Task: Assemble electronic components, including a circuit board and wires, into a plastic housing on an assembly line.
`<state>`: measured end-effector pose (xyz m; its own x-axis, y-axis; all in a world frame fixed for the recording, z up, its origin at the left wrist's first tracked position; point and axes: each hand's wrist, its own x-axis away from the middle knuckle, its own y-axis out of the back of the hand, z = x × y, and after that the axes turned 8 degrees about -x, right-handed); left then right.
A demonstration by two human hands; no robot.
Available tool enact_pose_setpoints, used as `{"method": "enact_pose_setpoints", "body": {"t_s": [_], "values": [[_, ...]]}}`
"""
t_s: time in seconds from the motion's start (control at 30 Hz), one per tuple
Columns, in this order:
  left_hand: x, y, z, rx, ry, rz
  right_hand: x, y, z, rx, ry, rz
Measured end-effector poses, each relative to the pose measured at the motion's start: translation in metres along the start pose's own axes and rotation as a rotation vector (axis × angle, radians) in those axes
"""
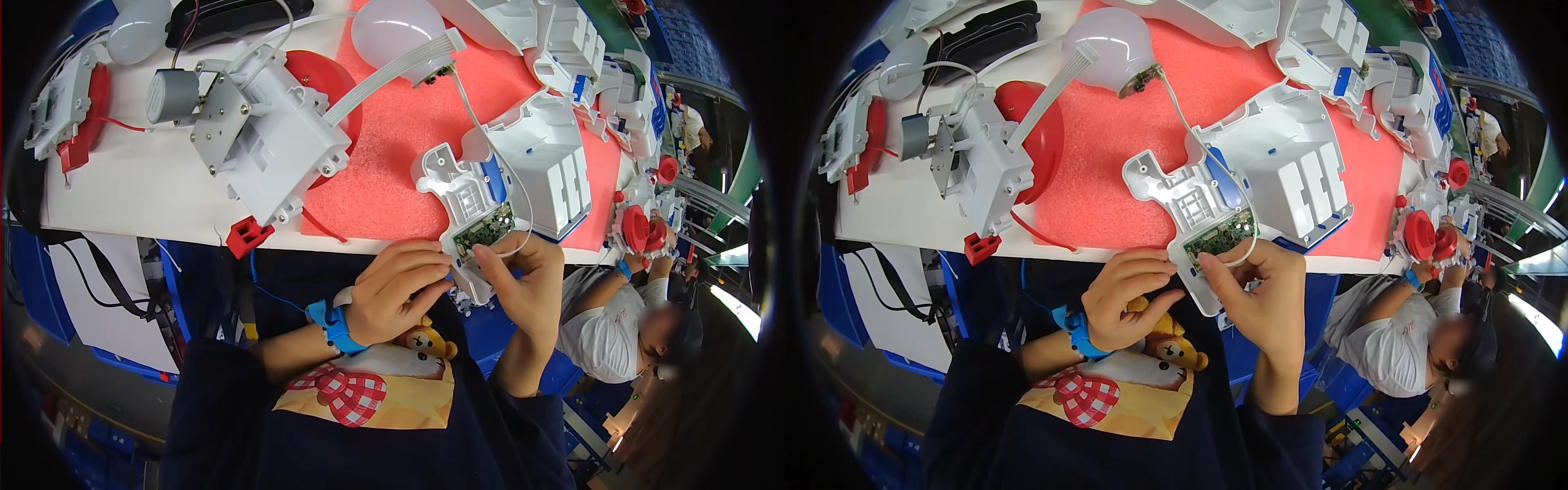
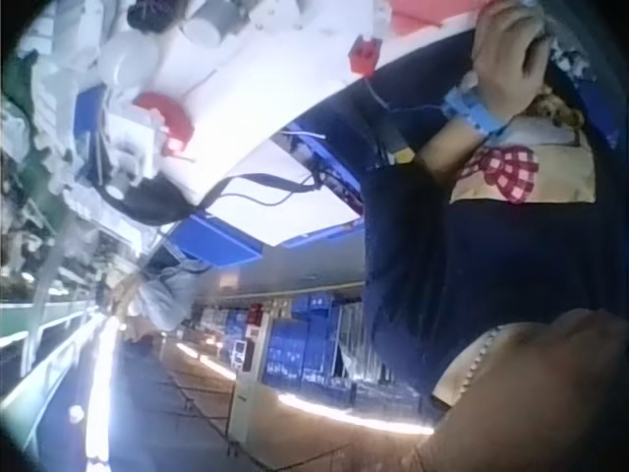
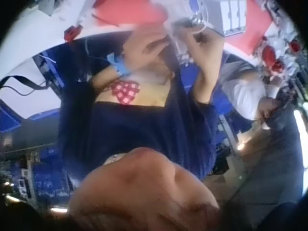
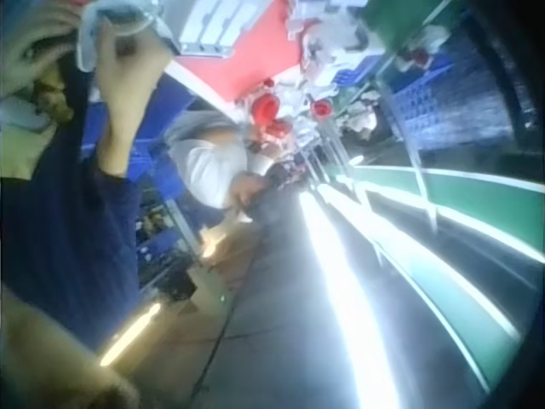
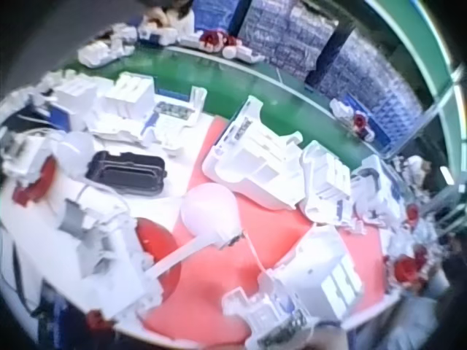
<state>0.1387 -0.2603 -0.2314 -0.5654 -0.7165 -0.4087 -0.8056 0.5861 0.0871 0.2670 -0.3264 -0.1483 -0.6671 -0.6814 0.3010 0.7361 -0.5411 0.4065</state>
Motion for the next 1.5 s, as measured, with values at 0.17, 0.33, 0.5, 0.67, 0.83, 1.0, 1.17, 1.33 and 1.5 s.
{"method": "enact_pose_setpoints", "body": {"t_s": [0.17,0.33,0.5,0.67,0.83,1.0,1.17,1.33,1.5], "values": [[0.000,-0.002,0.001,0.005,-0.026,-0.011,0.000,-0.001,-0.001,0.096,-0.026,0.051],[0.001,-0.002,0.005,-0.019,-0.067,-0.032,0.000,-0.007,-0.001,0.108,-0.012,0.034],[0.006,-0.001,0.009,-0.025,-0.085,-0.046,0.001,-0.013,-0.002,0.084,0.000,0.012],[0.008,0.001,0.010,-0.019,-0.100,-0.052,0.005,-0.013,0.002,0.233,0.047,0.020],[0.009,0.007,0.011,-0.052,-0.127,-0.022,0.005,-0.014,0.013,0.411,0.084,0.128],[0.013,0.008,0.013,-0.058,-0.138,-0.011,0.003,-0.016,0.015,0.472,0.094,0.164],[0.016,0.007,0.014,-0.060,-0.131,-0.003,0.003,-0.018,0.010,0.405,0.059,0.156],[0.015,0.007,0.016,-0.054,-0.141,-0.015,-0.002,-0.015,0.009,0.373,0.022,0.212],[0.015,0.004,0.018,-0.067,-0.141,-0.070,-0.004,-0.016,0.004,0.328,0.027,0.245]]}}
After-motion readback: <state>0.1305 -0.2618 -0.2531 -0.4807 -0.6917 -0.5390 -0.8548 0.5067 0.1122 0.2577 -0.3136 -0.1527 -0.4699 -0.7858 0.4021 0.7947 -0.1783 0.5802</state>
